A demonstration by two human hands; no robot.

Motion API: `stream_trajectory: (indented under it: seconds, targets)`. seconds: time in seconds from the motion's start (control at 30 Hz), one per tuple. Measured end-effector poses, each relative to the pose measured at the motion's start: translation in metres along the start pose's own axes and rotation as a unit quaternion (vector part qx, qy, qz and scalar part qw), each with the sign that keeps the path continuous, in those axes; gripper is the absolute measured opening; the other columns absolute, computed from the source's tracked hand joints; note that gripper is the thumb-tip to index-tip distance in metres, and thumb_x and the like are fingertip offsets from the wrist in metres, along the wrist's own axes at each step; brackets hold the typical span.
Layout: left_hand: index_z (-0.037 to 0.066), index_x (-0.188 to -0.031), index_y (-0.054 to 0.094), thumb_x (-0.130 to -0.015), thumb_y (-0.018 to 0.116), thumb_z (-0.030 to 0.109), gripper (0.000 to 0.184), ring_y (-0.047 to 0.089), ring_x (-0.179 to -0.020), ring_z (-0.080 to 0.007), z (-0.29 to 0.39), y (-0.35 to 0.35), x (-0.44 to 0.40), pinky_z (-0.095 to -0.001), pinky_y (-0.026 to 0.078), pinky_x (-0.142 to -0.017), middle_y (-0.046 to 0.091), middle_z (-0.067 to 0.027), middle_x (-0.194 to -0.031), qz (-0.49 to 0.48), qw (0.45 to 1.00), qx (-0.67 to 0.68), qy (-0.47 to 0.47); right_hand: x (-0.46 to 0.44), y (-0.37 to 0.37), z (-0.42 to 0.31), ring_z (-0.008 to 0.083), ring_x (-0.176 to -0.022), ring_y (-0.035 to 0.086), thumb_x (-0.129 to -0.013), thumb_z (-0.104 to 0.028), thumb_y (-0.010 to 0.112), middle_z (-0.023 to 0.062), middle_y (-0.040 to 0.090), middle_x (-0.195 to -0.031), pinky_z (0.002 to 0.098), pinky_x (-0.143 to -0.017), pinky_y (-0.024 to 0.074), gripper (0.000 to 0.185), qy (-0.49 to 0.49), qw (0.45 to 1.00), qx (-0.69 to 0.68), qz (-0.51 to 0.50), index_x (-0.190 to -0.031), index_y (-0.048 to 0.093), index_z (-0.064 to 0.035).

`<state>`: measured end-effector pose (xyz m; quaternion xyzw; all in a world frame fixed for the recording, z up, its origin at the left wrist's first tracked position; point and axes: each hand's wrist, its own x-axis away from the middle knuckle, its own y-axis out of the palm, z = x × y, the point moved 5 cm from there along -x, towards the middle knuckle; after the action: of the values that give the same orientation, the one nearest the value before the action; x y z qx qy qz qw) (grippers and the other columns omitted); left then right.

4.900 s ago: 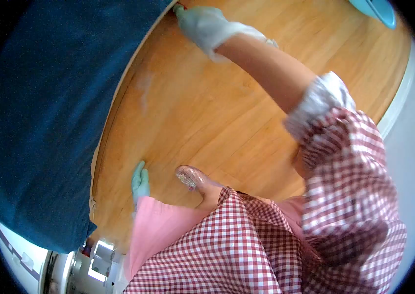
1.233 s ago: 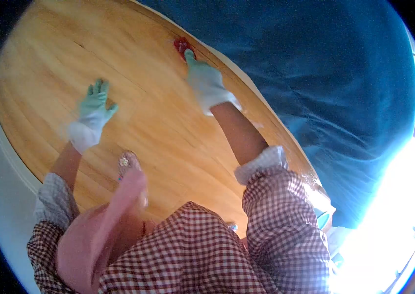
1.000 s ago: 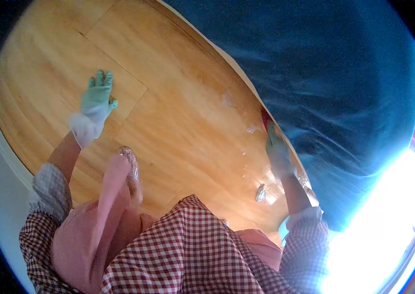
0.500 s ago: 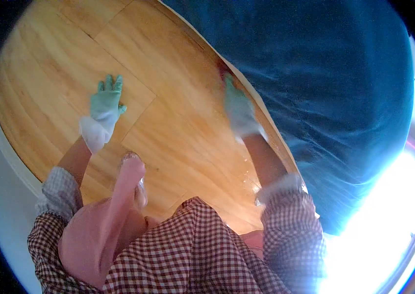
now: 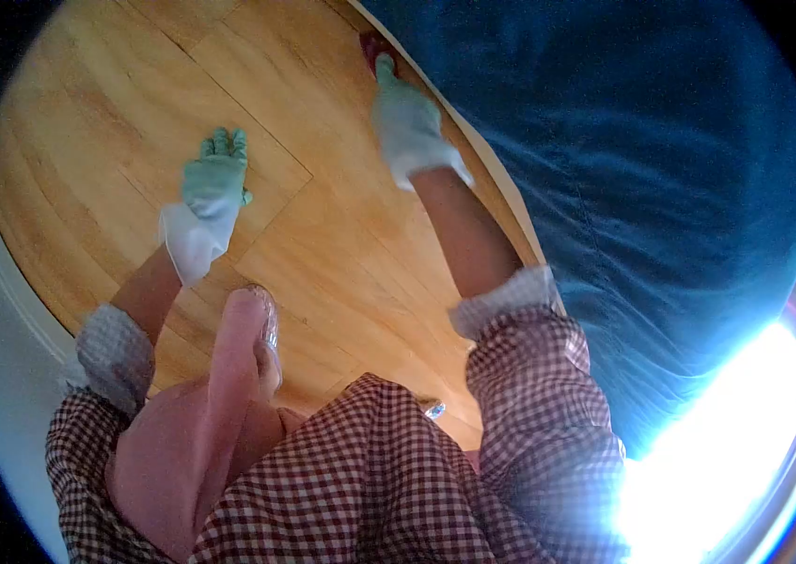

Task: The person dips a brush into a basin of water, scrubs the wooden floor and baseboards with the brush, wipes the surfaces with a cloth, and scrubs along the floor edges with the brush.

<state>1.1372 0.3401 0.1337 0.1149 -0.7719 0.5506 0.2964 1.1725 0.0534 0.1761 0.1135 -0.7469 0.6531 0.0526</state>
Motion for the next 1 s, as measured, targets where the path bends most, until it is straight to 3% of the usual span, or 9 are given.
stream_trajectory:
  seconds: [0.13,0.27,0.3,0.37,0.4,0.47,0.7,0.9,1.0]
  targets:
    - [0.010,-0.162,0.024,-0.077,0.088,0.036,0.110,0.038,-0.150,-0.0376,0.002,-0.005,0.003,-0.0481,0.050,-0.106,0.032,-0.0180,-0.166,-0.002,0.999,0.042,0.005,0.043,0.029,0.049,0.0337,-0.105,0.071,-0.102,-0.011,0.052,0.0308,0.065,-0.123,0.0429,-0.088,0.0567,0.054,0.054,0.995,-0.074,-0.032,-0.154,0.039,-0.0032]
    - [0.008,-0.162,0.023,-0.076,0.087,0.034,0.111,0.042,-0.146,-0.0401,0.007,-0.003,0.000,-0.0472,0.049,-0.107,0.032,-0.0226,-0.165,0.002,0.999,0.046,0.013,0.271,0.029,0.183,0.0275,-0.138,0.052,-0.110,-0.014,0.039,0.0150,0.050,-0.155,0.0317,-0.110,0.0435,0.051,0.200,0.971,-0.095,-0.087,-0.160,0.034,-0.0106]
    - [0.006,-0.162,0.023,-0.075,0.086,0.033,0.110,0.044,-0.144,-0.0415,0.004,-0.006,0.002,-0.0468,0.048,-0.109,0.032,-0.0249,-0.164,-0.004,0.999,0.043,0.009,0.300,0.016,0.191,0.0287,-0.136,0.054,-0.110,-0.013,0.038,0.0163,0.051,-0.153,0.0316,-0.109,0.0446,0.051,0.308,0.919,-0.017,-0.244,-0.161,0.033,-0.0108]
    - [0.006,-0.162,0.023,-0.077,0.085,0.031,0.108,0.042,-0.145,-0.0416,0.006,-0.015,0.005,-0.0471,0.047,-0.111,0.032,-0.0251,-0.164,-0.005,0.998,0.061,0.013,0.306,0.008,0.196,0.0303,-0.114,0.060,-0.108,-0.012,0.040,0.0190,0.058,-0.131,0.0348,-0.093,0.0494,0.053,0.289,0.918,0.066,-0.264,-0.161,0.032,-0.0097]
    - [0.006,-0.162,0.023,-0.078,0.085,0.030,0.107,0.042,-0.146,-0.0416,0.007,-0.017,0.009,-0.0473,0.046,-0.112,0.031,-0.0252,-0.164,-0.006,0.997,0.070,0.015,0.295,0.024,0.193,0.0305,-0.094,0.065,-0.107,-0.014,0.043,0.0203,0.063,-0.111,0.0381,-0.079,0.0531,0.055,0.163,0.975,0.067,-0.134,-0.160,0.032,-0.0083]
    - [0.006,-0.162,0.022,-0.078,0.084,0.030,0.107,0.040,-0.147,-0.0417,0.009,0.006,-0.004,-0.0479,0.045,-0.112,0.030,-0.0257,-0.164,0.012,0.999,0.034,0.021,0.201,0.005,0.131,0.0314,-0.109,0.069,-0.110,-0.016,0.038,0.0235,0.063,-0.134,0.0332,-0.091,0.0531,0.049,0.172,0.965,0.024,-0.196,-0.158,0.038,-0.0088]
    - [0.011,-0.162,0.026,-0.080,0.085,0.027,0.101,0.034,-0.151,-0.0387,0.006,-0.015,0.010,-0.0486,0.046,-0.111,0.030,-0.0192,-0.167,-0.021,0.993,0.114,0.010,-0.055,0.007,-0.006,0.0311,-0.116,0.067,-0.105,-0.014,0.043,0.0188,0.063,-0.135,0.0386,-0.097,0.0528,0.055,-0.048,0.983,0.174,0.033,-0.159,0.033,-0.0143]
    - [0.011,-0.157,0.038,-0.090,0.076,0.034,0.081,0.037,-0.148,-0.0433,-0.041,-0.014,0.019,-0.0500,0.042,-0.113,0.034,-0.0190,-0.165,0.124,0.976,0.178,0.017,0.166,0.010,0.136,0.0350,-0.127,0.058,-0.105,-0.011,0.045,0.0180,0.051,-0.151,0.0381,-0.110,0.0443,0.055,0.253,0.927,-0.068,-0.269,-0.159,0.035,-0.0078]
    - [0.013,-0.159,0.038,-0.099,0.063,0.039,0.070,0.032,-0.150,-0.0437,-0.094,-0.004,-0.012,-0.0517,0.031,-0.121,0.034,-0.0165,-0.165,0.319,0.927,0.192,-0.041,0.218,-0.035,0.146,0.0321,-0.143,0.045,-0.106,-0.007,0.040,0.0196,0.042,-0.159,0.0344,-0.119,0.0344,0.052,0.222,0.939,-0.008,-0.264,-0.157,0.037,-0.0029]
